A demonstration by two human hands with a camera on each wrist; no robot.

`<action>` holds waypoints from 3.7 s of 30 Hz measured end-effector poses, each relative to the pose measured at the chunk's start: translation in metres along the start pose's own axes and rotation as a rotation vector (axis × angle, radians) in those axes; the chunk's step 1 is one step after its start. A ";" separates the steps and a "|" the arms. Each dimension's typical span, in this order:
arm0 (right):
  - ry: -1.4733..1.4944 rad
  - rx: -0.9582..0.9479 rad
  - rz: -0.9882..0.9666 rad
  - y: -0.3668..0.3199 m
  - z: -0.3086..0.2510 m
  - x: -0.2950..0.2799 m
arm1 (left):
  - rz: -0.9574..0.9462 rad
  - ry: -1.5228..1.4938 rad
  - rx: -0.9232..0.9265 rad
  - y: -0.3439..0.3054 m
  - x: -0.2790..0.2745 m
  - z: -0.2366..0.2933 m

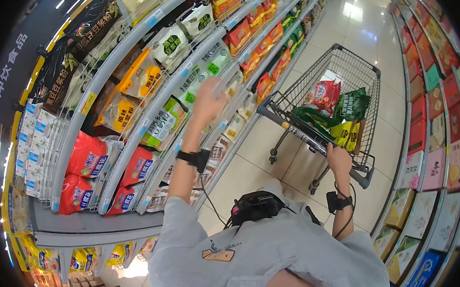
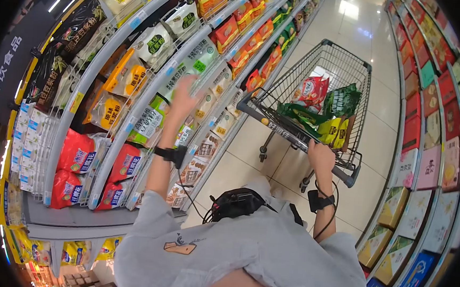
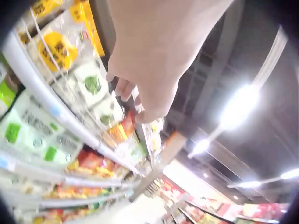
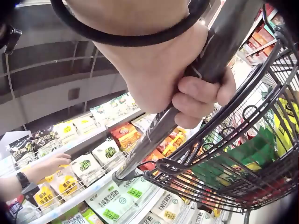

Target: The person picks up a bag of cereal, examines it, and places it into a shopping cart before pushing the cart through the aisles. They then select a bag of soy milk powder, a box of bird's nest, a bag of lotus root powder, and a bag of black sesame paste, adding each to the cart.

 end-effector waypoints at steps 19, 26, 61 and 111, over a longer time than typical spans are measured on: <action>-0.072 0.035 -0.064 0.123 -0.013 -0.001 | 0.478 0.874 -0.528 0.044 -0.226 -0.200; -0.030 0.043 -0.143 0.147 -0.007 0.005 | 0.802 0.912 -0.270 0.065 -0.258 -0.077; 1.632 -0.348 -0.204 0.138 -0.089 -0.095 | -0.272 -1.171 -0.163 0.200 0.136 0.108; 1.651 -0.159 -0.301 0.127 0.007 -0.064 | -0.728 -0.756 -0.263 0.081 0.241 0.190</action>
Point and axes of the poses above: each hand's wrist, its own y-axis towards the middle knuckle, its own x-axis out of the palm, z = x × y, the point moved 8 cm from there along y, towards the middle knuckle, and after that the axes turned 3 degrees about -y, right-handed, at the moved point
